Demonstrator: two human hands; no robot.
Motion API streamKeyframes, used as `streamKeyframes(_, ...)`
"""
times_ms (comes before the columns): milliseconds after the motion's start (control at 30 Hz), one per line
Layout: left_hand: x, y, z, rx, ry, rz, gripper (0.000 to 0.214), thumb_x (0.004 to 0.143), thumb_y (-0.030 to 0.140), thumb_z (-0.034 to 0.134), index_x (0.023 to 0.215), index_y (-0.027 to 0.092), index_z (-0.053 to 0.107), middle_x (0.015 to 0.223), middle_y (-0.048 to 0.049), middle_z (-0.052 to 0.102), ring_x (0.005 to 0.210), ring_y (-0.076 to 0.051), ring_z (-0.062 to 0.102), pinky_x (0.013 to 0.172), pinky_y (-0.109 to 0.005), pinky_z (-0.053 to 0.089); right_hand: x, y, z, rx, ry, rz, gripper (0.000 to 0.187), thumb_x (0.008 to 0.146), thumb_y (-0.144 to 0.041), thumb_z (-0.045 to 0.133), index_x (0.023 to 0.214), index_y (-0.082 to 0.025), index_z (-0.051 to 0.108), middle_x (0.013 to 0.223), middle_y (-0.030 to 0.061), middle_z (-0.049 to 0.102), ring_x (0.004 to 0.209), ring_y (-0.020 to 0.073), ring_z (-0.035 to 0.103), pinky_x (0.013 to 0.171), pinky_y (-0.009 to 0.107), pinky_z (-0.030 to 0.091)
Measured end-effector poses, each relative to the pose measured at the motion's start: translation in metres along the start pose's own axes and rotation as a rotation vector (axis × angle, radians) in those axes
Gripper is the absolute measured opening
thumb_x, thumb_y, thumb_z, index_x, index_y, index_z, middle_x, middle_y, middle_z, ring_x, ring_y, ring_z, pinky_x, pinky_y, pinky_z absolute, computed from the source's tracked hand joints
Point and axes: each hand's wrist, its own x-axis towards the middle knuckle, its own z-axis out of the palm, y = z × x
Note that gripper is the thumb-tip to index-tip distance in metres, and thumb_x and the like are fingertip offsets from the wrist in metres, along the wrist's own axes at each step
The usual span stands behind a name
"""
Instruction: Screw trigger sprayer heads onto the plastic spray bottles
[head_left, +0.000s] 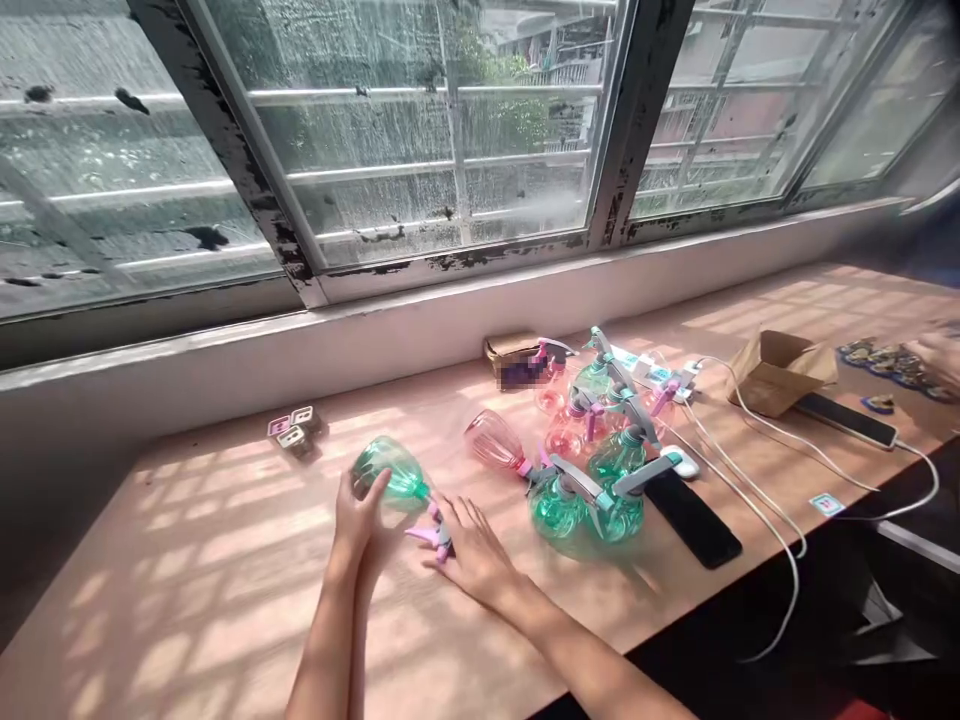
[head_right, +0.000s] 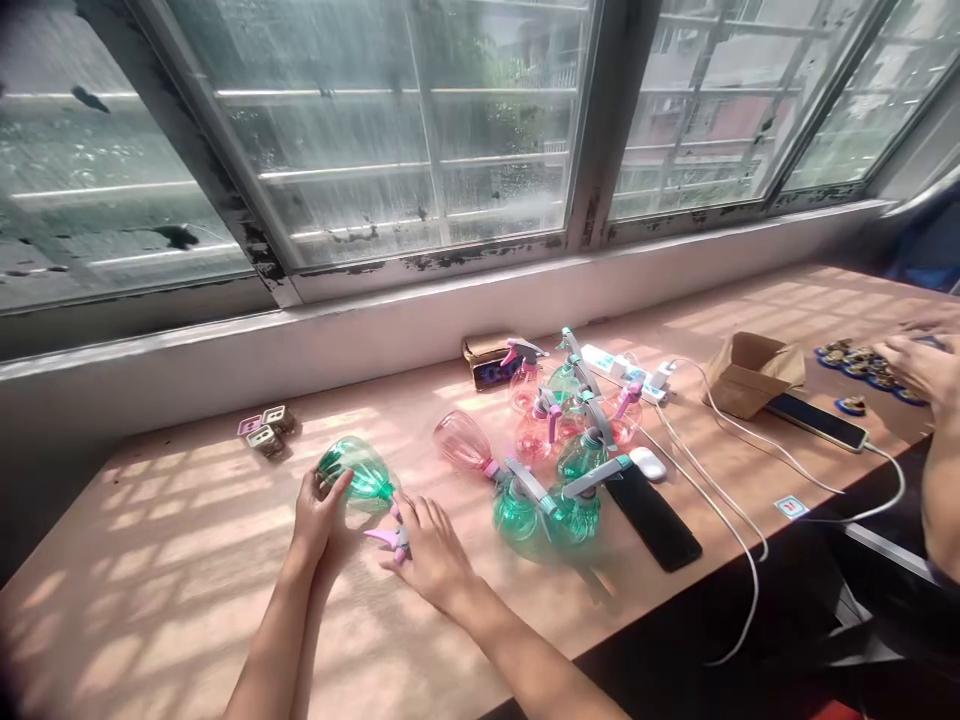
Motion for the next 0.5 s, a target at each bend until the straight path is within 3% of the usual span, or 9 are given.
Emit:
streamKeyframes(67,-0.015,-0.004,-0.003,0.002,0.01,-0.017,0.038,0.095,0.031,0.074,0.129,0.018,0.064,0.122,-0.0078,0.071,0.104,-0.024,0.071,0.092,-0.047,0.061,-0.031,-0.009,-0.01,-0.052,-0.014,-0.051,0.116,0.068,-0.048,0.097,0.163,-0.02,0.036,0.159,0.0212,0.052,0.146,0.0427,0.048,0.119,0.06,0.044)
streamKeyframes(133,-0.026,-0.008,-0.004,-0.003,0.023,-0.028,0.043,0.095,0.031,0.074,0.135,0.019,0.061,0.127,-0.0088,0.069,0.108,-0.025,0.07,0.094,-0.048,0.06,-0.068,-0.017,-0.023,-0.098,-0.015,-0.125,0.114,0.066,-0.054,0.096,0.162,-0.029,0.039,0.162,0.0137,0.052,0.146,0.0409,0.049,0.121,0.059,0.042)
streamKeyframes(233,-0.036,-0.011,-0.005,-0.01,0.027,-0.039,0.046,0.096,0.031,0.073,0.138,0.02,0.059,0.13,-0.0095,0.068,0.112,-0.026,0.07,0.097,-0.051,0.059,-0.129,-0.015,-0.05,-0.17,0.12,-0.161,0.047,0.094,-0.041,0.074,0.137,-0.031,0.061,0.128,0.0041,0.077,0.119,0.0255,0.071,0.105,0.038,0.056)
streamKeyframes(267,-0.037,-0.011,-0.004,-0.009,0.024,-0.044,0.045,0.096,0.032,0.073,0.137,0.02,0.059,0.13,-0.0094,0.068,0.112,-0.026,0.069,0.098,-0.051,0.058,-0.146,-0.007,-0.062,-0.212,0.212,-0.138,0.024,0.1,-0.034,0.063,0.124,-0.031,0.065,0.11,0.0022,0.081,0.104,0.0236,0.075,0.096,0.037,0.059)
streamKeyframes(300,-0.038,-0.01,-0.004,-0.006,0.018,-0.049,0.045,0.096,0.032,0.073,0.136,0.019,0.06,0.129,-0.0092,0.068,0.112,-0.026,0.07,0.098,-0.051,0.058,-0.16,0.004,-0.076,-0.27,0.314,-0.085,0.018,0.103,-0.029,0.054,0.117,-0.03,0.065,0.101,0.003,0.081,0.095,0.0241,0.076,0.09,0.039,0.059)
streamKeyframes(367,-0.039,-0.008,-0.003,0.004,0.004,-0.059,0.044,0.096,0.032,0.073,0.136,0.019,0.06,0.128,-0.009,0.069,0.111,-0.026,0.07,0.098,-0.051,0.058,-0.177,0.035,-0.11,-0.42,0.516,0.114,0.019,0.105,-0.03,0.051,0.119,-0.025,0.063,0.102,0.0114,0.078,0.097,0.0311,0.073,0.089,0.049,0.057)
streamKeyframes(400,-0.039,-0.006,-0.003,0.01,-0.004,-0.063,0.044,0.095,0.032,0.073,0.136,0.019,0.06,0.128,-0.009,0.069,0.11,-0.026,0.07,0.098,-0.051,0.058,-0.18,0.053,-0.129,-0.497,0.583,0.234,0.03,0.103,-0.04,0.055,0.125,-0.02,0.061,0.112,0.0193,0.074,0.105,0.0382,0.07,0.091,0.058,0.055)
streamKeyframes(433,-0.039,-0.005,-0.003,0.015,-0.012,-0.065,0.044,0.095,0.032,0.074,0.136,0.019,0.06,0.127,-0.0089,0.069,0.11,-0.026,0.07,0.097,-0.051,0.058,-0.179,0.071,-0.149,-0.565,0.612,0.353,0.05,0.1,-0.053,0.056,0.133,-0.015,0.059,0.126,0.0278,0.068,0.116,0.0469,0.063,0.095,0.067,0.05)
streamKeyframes(500,-0.039,-0.003,-0.003,0.022,-0.025,-0.066,0.043,0.095,0.033,0.074,0.135,0.019,0.061,0.126,-0.0087,0.069,0.109,-0.026,0.07,0.097,-0.05,0.059,-0.174,0.102,-0.183,-0.658,0.609,0.532,0.07,0.096,-0.068,0.051,0.138,-0.011,0.058,0.14,0.0333,0.058,0.124,0.0562,0.056,0.096,0.076,0.044)
